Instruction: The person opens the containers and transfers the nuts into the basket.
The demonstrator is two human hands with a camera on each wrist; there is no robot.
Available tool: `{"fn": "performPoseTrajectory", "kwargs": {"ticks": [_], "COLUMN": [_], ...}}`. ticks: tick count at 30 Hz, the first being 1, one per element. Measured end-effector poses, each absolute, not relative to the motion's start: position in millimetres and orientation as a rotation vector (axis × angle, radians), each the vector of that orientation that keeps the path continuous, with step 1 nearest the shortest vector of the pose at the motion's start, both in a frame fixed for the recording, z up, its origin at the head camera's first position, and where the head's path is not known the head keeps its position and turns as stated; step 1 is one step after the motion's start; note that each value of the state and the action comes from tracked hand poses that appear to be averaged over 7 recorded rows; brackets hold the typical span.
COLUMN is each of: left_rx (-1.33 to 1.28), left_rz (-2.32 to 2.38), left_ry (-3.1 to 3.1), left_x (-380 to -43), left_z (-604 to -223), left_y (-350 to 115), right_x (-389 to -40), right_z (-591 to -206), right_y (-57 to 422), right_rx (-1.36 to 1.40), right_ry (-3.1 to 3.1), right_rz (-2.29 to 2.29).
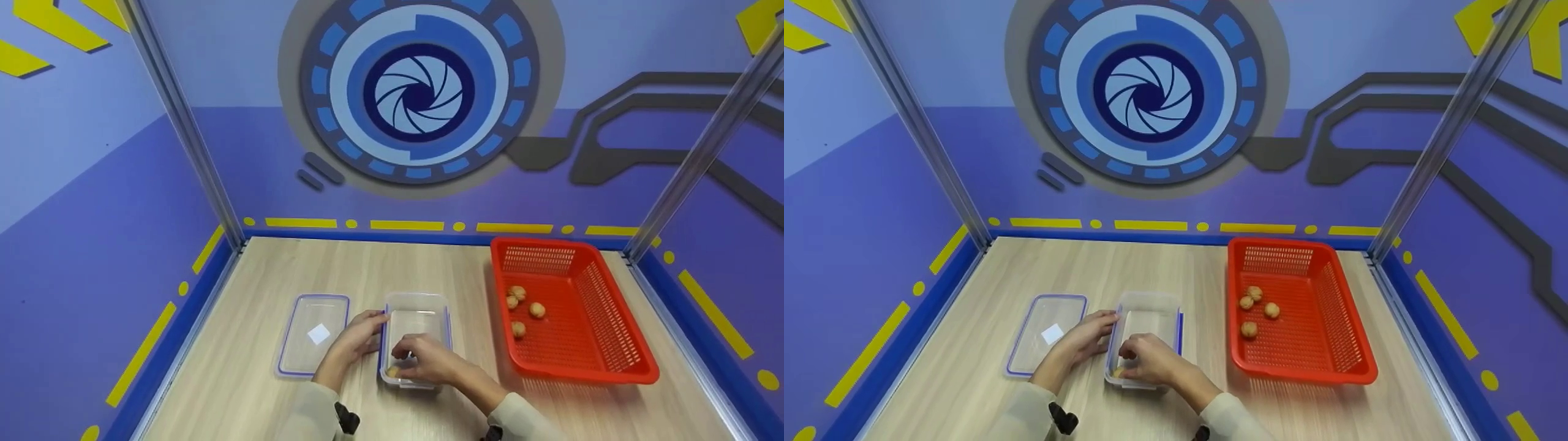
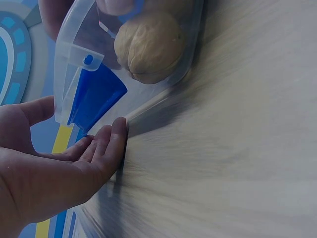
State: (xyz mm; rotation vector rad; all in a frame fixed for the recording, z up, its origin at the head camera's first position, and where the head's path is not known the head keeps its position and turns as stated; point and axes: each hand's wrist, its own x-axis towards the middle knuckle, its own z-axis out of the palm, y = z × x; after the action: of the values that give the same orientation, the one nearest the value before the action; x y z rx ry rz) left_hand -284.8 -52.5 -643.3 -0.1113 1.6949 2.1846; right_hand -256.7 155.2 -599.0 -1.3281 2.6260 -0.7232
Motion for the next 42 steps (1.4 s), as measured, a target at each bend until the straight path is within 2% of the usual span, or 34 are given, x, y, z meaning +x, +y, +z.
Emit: {"fn": "performPoseTrajectory", "kwargs": {"ticks": [24, 42], "left_rx": [-0.098, -0.091], "left_rz": [2.191, 2.2], "left_ry": [1.704, 1.675], "left_x": [-286, -287], "left_z": [-646, -648], "left_y": [-53, -53], "right_x": [-266, -281], "right_z": [-597, -544], "right_y": [152, 197], "right_rx": [-1.293, -1.239], "right_ry": [2.599, 2.724], "right_rz": [-0.744, -0.971]}}
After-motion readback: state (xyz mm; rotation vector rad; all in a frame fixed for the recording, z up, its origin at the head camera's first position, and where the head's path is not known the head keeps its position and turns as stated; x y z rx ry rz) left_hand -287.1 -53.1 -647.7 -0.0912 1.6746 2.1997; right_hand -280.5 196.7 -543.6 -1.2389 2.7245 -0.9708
